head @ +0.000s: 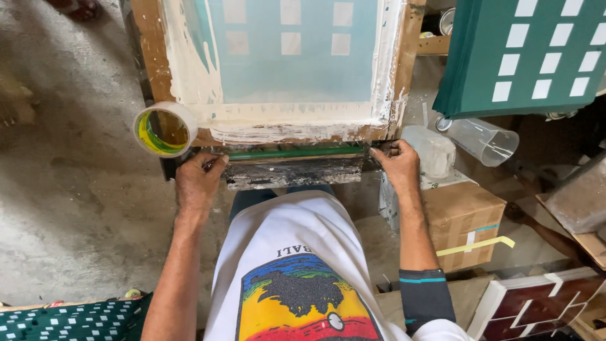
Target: Cleaning a screen printing squeegee and preparing a frame with tape in a print shop.
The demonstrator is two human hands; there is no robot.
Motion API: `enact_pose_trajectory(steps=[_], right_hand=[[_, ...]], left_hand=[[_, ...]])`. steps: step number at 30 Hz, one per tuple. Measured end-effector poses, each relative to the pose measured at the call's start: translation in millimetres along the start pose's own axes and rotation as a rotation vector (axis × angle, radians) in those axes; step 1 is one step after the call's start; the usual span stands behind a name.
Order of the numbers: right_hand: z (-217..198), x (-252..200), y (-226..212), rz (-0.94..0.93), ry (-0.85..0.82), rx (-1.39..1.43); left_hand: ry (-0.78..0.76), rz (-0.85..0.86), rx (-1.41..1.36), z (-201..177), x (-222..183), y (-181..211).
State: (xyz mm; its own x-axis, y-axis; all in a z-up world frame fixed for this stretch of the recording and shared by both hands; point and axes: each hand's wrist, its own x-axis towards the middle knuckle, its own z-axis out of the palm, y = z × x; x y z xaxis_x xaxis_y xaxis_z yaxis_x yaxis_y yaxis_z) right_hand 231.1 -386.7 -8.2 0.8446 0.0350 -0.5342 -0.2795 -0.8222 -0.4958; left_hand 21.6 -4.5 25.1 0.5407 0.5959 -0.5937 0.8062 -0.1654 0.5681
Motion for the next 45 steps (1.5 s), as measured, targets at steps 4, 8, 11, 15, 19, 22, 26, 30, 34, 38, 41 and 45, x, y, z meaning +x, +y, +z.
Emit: enact_pose_trajectory(steps=[4,8,11,15,19,22,26,30,34,38,41,45], right_hand=[[0.4,-1.1,-2.5,-0.031,0.025,-0.059],[-1.4,-4.3,0.2,-0.091,0.023,-0.092],[-2.2,-6.0,-3.5,-0.127,0.02,-0.143],[-8.1,-14.8,-13.0,-0.042,0.079,-0.18],[-6.7,-17.4,-14.9,-0.07,0.163,-0.308],[-11.7,-14.8,-2.4,-0.139,0.263,-0.426],[-10.2,-32.1,-3.4,-0.283,0.287,-0.522],[42.4,-63.8,-63.8,-0.734,0.042,-0.499],[93.5,-94.0,-144.7,-0.949,-0.215,-0.47],[120.9,-82.0,-135.1,-0.796,-0.397,-0.527],[120.9,-79.2,-138.3,-0.756,-0.447,-0.519],[130.8,-79.5,-155.3,-0.81,-0.459,-0.468]], left_hand=[[0.001,0.016,0.062,-1.9,-1.2,2.9],[0.037,0.082,0.078,6.5,1.2,-10.9],[0.104,0.131,0.099,4.3,-4.0,-4.6],[0.109,0.128,0.175,4.5,-3.2,-1.5],[0.133,0.16,0.191,6.4,-3.3,-1.1],[0.129,0.178,0.233,8.1,-2.8,-7.4],[0.153,0.185,0.277,11.6,-1.6,-9.5],[0.211,0.227,0.264,15.5,-0.8,-17.8],[0.238,0.156,0.191,6.2,-10.0,-14.0],[0.503,0.12,-0.005,17.9,-41.0,-31.6],[0.409,-0.058,-0.168,41.6,-64.8,-47.5],[0.251,-0.144,-0.425,81.7,-72.3,-57.6]])
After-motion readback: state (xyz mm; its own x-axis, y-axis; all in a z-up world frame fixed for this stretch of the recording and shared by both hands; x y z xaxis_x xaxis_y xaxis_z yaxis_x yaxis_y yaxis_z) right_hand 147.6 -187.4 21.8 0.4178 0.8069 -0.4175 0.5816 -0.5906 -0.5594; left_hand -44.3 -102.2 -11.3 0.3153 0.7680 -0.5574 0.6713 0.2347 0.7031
